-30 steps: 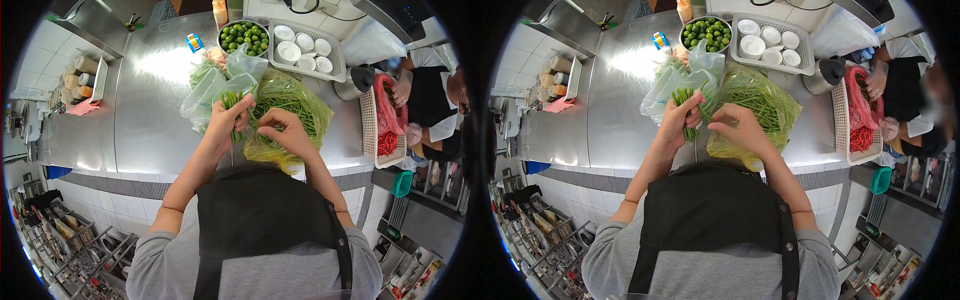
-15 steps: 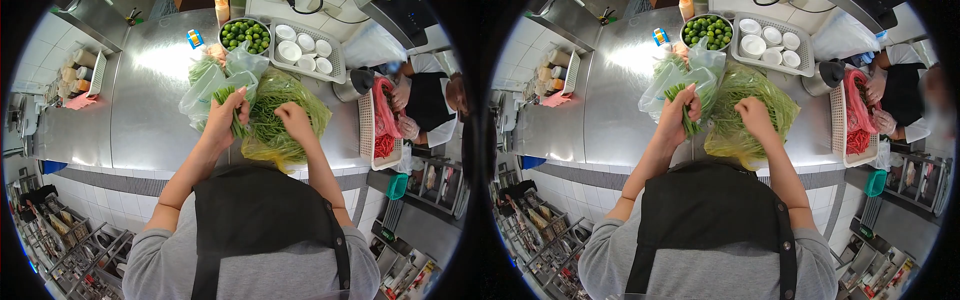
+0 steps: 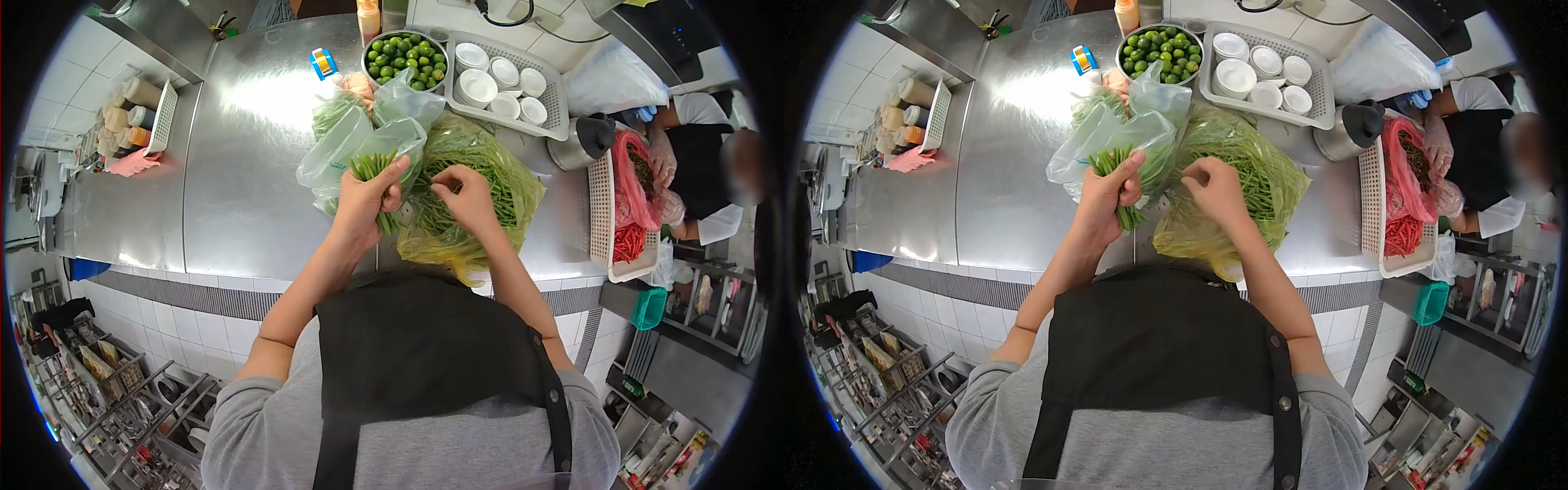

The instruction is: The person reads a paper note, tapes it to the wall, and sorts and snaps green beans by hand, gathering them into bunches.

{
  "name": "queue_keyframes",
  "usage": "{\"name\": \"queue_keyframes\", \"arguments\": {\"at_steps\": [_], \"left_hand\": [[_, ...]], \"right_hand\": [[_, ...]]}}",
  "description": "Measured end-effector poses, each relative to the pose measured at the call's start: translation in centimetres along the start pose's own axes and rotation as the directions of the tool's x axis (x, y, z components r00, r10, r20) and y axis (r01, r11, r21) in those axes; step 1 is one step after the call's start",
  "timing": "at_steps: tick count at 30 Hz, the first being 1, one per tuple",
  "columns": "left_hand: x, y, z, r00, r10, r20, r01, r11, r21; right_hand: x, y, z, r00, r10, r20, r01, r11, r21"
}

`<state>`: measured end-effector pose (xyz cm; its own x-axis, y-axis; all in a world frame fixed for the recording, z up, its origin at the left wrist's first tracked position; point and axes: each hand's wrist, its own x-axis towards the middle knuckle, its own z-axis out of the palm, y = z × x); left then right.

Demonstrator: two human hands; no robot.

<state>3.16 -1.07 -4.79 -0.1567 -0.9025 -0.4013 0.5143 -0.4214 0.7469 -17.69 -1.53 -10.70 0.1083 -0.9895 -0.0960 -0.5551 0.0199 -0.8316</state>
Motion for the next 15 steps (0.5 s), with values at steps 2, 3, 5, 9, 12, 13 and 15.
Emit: {"name": "queue_keyframes", "arguments": {"at_steps": [2,3,5,9,12,13,15], "left_hand": [[-0.2,0.0,0.6,1.0,0.02,-0.002,-0.019,0.998,0.057],[-0.4,-0.1,1.0,0.999,0.041,-0.006,-0.04,0.993,0.115],[-0.6,-0.4,1.7,0.999,0.022,0.047,-0.034,0.968,0.25],[-0.7,-0.5,2.4,0.989,0.049,0.138,-0.116,0.836,0.536],[-0.3,-0.8,1.6,0.985,0.112,0.135,-0.173,0.737,0.653],[-0.3,-0.7,1.4,0.985,0.113,0.133,-0.173,0.736,0.655],[-0.3,-0.2,1.3,0.992,0.003,0.129,-0.086,0.757,0.648]], "right_hand": [[-0.1,0.4,-1.2,0.998,0.058,0.016,-0.06,0.971,0.233],[-0.3,-0.8,-1.7,0.998,0.058,0.014,-0.06,0.971,0.231],[-1.2,-3.3,-2.8,0.991,0.065,0.115,-0.124,0.757,0.642],[-1.9,-4.3,-2.7,0.996,0.085,0.025,-0.081,0.752,0.654],[-2.1,-4.8,-2.7,0.993,0.116,0.018,-0.097,0.724,0.682],[-2.0,-4.8,-2.9,0.992,0.119,0.039,-0.111,0.692,0.713],[-1.8,-4.8,-3.0,0.991,0.118,0.059,-0.123,0.659,0.742]]}}
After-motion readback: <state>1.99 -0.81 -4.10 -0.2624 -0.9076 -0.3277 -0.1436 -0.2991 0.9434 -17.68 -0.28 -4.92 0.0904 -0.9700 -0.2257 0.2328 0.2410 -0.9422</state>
